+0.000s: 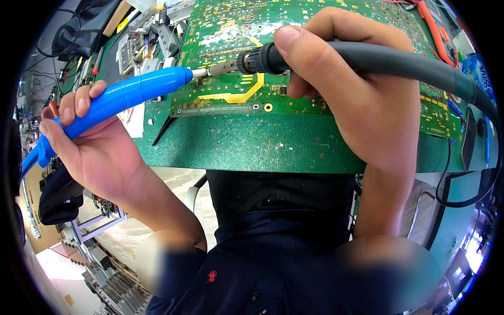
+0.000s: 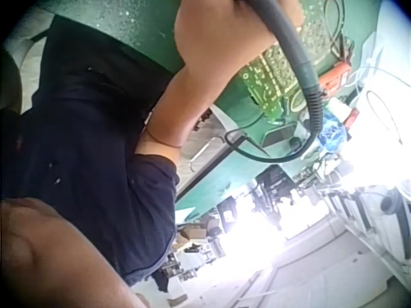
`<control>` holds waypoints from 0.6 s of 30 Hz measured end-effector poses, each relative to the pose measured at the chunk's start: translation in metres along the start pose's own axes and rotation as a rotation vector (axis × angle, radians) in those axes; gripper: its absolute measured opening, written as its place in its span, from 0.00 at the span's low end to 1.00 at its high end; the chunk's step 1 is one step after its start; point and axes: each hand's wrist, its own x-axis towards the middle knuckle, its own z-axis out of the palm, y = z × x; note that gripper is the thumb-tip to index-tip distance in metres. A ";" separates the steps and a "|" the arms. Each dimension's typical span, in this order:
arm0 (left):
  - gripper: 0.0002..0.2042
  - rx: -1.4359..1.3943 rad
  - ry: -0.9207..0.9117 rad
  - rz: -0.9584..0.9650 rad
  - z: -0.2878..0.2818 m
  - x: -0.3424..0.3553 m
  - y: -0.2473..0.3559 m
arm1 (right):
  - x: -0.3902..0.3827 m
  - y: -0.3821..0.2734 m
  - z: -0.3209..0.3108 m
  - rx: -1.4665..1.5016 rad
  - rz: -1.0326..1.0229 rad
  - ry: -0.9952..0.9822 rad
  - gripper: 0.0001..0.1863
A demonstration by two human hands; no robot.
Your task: The person solders components onto a circuit board using a soldering iron and solder wire, then uses a desoldering pump to remove excess solder.
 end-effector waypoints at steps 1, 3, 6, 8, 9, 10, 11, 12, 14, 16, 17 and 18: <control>0.08 -0.010 0.011 0.000 0.001 0.001 -0.002 | 0.000 0.000 -0.001 -0.001 0.007 -0.006 0.14; 0.07 0.003 0.043 0.014 0.002 0.003 -0.004 | 0.000 -0.001 0.000 -0.002 0.016 -0.005 0.14; 0.08 0.049 0.091 0.052 0.006 0.007 -0.007 | 0.001 0.000 -0.001 0.000 0.002 -0.019 0.14; 0.09 0.066 0.106 0.078 0.009 0.010 -0.009 | 0.001 0.001 -0.002 0.005 -0.002 -0.027 0.14; 0.09 0.081 0.122 0.080 0.010 0.012 -0.010 | 0.001 0.001 -0.002 0.009 0.004 -0.027 0.14; 0.09 0.096 0.138 0.081 0.012 0.014 -0.011 | 0.000 0.001 -0.002 0.013 0.009 -0.027 0.14; 0.09 0.112 0.155 0.081 0.013 0.016 -0.011 | 0.001 0.001 -0.002 0.015 0.003 -0.034 0.14; 0.10 0.099 0.154 0.083 0.013 0.017 -0.012 | 0.002 0.003 -0.003 0.016 -0.004 -0.041 0.14; 0.11 0.073 0.152 0.085 0.012 0.019 -0.014 | 0.002 0.003 -0.003 0.020 -0.003 -0.038 0.14; 0.12 0.065 0.162 0.083 0.011 0.020 -0.015 | 0.001 0.001 -0.001 0.023 0.013 -0.019 0.14; 0.12 0.062 0.168 0.083 0.011 0.020 -0.015 | 0.001 0.000 -0.001 0.022 0.016 -0.018 0.13; 0.12 0.080 0.190 0.087 0.012 0.021 -0.015 | 0.001 -0.001 0.000 0.021 0.019 -0.016 0.13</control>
